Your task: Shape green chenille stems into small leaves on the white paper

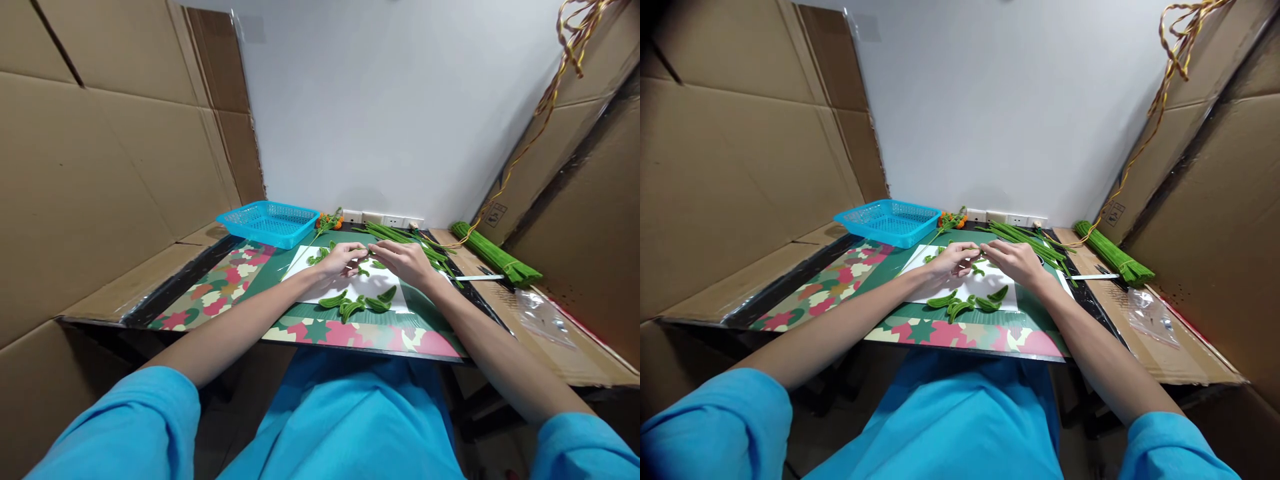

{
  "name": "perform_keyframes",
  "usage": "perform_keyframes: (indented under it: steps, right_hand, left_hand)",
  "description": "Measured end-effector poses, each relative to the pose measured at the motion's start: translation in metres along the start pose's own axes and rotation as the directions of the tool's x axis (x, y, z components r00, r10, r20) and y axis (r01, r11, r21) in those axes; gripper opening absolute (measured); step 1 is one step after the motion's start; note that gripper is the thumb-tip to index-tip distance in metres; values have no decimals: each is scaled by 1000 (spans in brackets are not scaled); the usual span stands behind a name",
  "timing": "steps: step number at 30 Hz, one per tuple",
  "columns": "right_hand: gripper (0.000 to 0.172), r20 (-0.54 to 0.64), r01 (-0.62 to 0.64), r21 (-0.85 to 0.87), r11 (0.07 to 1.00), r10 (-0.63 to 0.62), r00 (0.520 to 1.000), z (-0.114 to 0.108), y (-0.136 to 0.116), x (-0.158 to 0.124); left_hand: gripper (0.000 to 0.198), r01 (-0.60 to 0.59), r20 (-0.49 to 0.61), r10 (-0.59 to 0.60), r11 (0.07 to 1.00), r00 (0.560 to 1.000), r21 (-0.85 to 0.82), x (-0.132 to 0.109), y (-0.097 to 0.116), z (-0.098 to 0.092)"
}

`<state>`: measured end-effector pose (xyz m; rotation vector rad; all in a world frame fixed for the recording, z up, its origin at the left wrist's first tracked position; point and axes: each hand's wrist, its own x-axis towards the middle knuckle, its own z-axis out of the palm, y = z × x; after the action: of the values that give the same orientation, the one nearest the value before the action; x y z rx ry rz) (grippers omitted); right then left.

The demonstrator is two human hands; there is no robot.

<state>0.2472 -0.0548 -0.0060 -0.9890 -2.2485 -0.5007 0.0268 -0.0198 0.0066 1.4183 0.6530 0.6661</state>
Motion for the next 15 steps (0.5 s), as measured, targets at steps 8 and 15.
perform_keyframes:
  steps: [8,15]
  right_hand:
    - [25,59,39,33,999,-41,997,-2,3,-3]
    - [32,16,-131,124,984,130,991,5,-11,0]
  left_hand:
    - [45,5,35,-12,981,999,195,-4,7,-3]
    - [45,-73,44,64,962,997,265,-7,15,-4]
